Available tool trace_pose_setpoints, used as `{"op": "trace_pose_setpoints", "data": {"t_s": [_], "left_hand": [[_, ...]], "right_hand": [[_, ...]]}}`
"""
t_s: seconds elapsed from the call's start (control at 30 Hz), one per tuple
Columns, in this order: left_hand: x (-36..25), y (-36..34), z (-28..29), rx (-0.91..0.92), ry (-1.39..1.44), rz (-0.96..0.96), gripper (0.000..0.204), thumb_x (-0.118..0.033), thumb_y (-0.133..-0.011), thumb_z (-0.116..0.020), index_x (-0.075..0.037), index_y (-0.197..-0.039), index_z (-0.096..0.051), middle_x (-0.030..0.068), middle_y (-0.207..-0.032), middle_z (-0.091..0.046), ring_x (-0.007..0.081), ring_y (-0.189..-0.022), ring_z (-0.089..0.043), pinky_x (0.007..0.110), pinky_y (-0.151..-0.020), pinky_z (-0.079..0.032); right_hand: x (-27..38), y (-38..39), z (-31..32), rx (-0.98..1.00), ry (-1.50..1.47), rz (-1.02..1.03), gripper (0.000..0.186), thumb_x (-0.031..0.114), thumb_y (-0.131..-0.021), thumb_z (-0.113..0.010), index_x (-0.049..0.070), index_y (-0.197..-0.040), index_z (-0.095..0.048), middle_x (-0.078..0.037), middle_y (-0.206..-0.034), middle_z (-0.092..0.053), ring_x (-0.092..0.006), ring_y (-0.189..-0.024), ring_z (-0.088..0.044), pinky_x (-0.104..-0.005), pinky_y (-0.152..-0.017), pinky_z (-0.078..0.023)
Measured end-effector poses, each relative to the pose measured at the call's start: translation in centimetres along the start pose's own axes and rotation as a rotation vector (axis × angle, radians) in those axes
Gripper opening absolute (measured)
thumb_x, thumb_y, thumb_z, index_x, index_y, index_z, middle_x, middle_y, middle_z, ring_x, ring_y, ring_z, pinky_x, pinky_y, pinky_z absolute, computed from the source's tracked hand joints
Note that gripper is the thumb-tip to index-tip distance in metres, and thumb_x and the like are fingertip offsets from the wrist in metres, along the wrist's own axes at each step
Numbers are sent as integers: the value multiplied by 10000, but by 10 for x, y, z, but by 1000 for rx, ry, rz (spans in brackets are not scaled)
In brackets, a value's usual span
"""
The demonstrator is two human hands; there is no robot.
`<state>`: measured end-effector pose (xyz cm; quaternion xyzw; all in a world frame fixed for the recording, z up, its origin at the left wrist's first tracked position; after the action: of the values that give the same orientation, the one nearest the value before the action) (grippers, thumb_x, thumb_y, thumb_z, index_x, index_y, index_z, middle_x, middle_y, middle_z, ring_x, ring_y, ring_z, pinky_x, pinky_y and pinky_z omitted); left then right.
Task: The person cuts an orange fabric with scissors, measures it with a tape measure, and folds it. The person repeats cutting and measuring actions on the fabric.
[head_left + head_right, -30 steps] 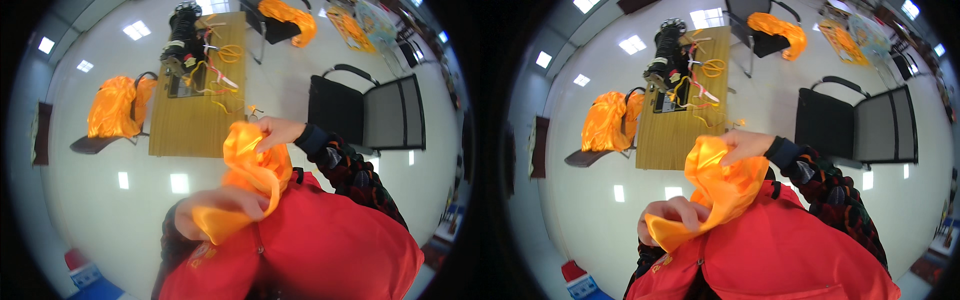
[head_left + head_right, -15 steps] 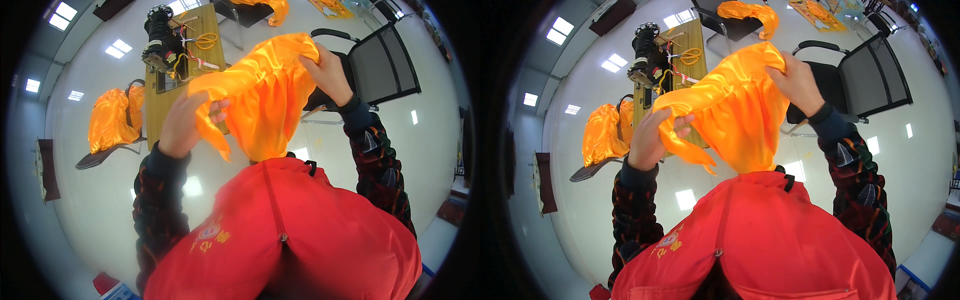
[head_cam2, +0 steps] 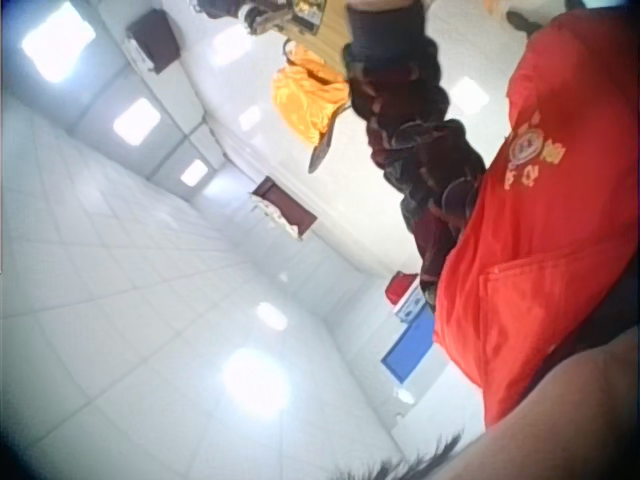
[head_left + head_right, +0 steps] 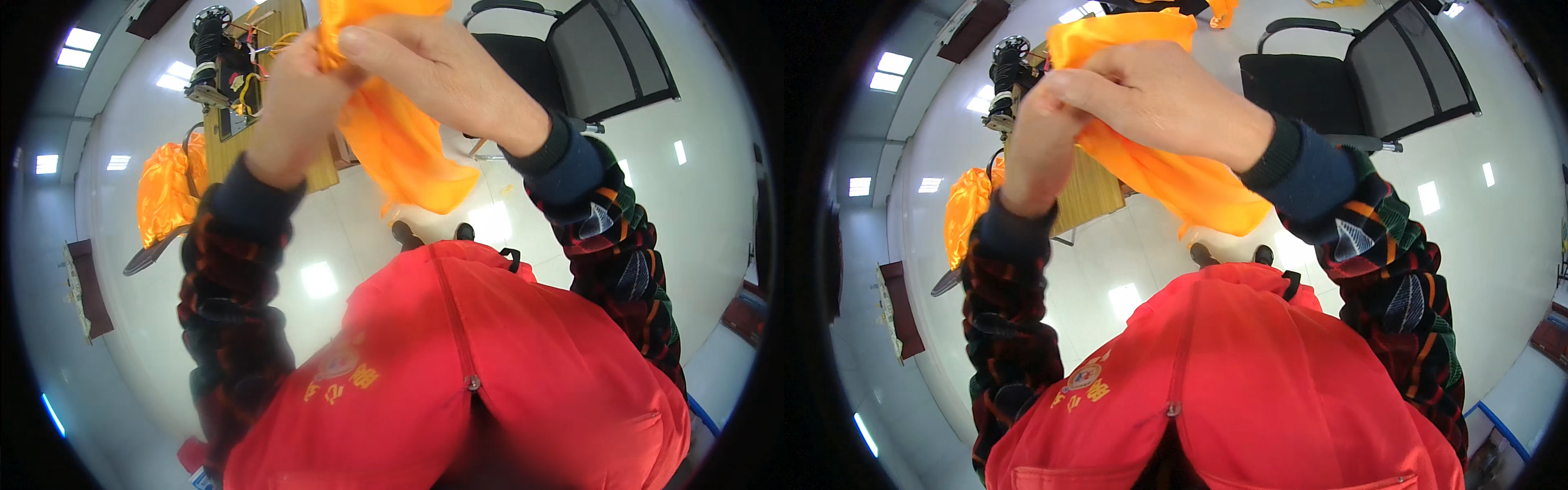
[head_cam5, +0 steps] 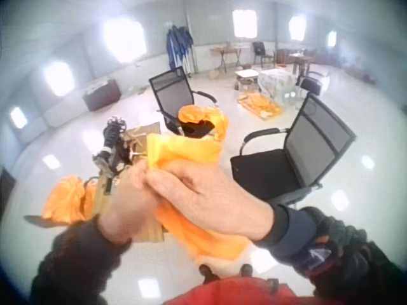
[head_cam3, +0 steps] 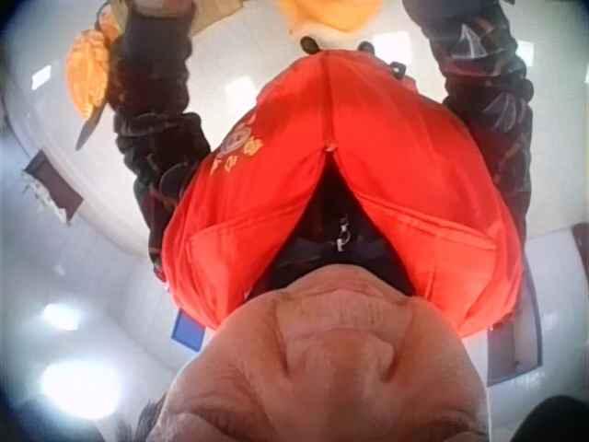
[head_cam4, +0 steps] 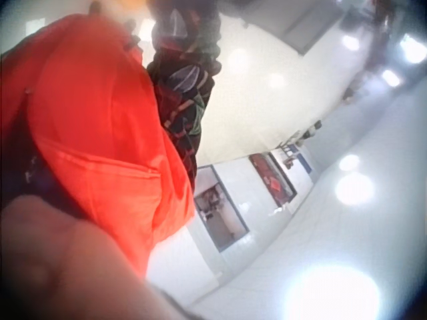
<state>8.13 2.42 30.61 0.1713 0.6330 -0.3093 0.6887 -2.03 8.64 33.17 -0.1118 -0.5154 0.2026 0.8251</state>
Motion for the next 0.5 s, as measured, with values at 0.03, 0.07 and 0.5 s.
{"op": "trace_pose_setpoints", "data": {"t_s": [0.03,0.07,0.5], "left_hand": [[-2,-3,-1,15,-3,28,258,-98,-859,-618,6,-1091,-570,42,-974,-642,99,-863,-614,239,-761,-495],[-5,-5,-2,29,-1,51,262,-93,-857,-619,3,-1097,-572,47,-980,-645,96,-868,-614,239,-754,-496],[-111,-23,10,-134,111,-172,373,-124,-896,-611,-31,-1239,-498,66,-1219,-556,165,-1154,-515,301,-1022,-370]], "right_hand": [[0,5,11,-98,30,-21,429,409,-943,-473,9,-1026,-604,-67,-866,-610,-145,-772,-558,-253,-715,-443],[3,8,23,-201,61,47,414,397,-919,-509,3,-931,-636,-95,-780,-611,-165,-697,-568,-266,-662,-447],[-160,89,81,-304,-88,-256,662,504,-889,-535,32,-1343,-444,-132,-1297,-524,-226,-1192,-506,-295,-984,-394]]}}
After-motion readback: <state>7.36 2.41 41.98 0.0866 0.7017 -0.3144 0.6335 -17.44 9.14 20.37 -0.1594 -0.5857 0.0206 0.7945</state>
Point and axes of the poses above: each hand's wrist, its own y-axis away from the middle knuckle, its own z-axis out of the back of the hand, x = y × z, the point moved 7 cm from there along -y, towards the middle knuckle
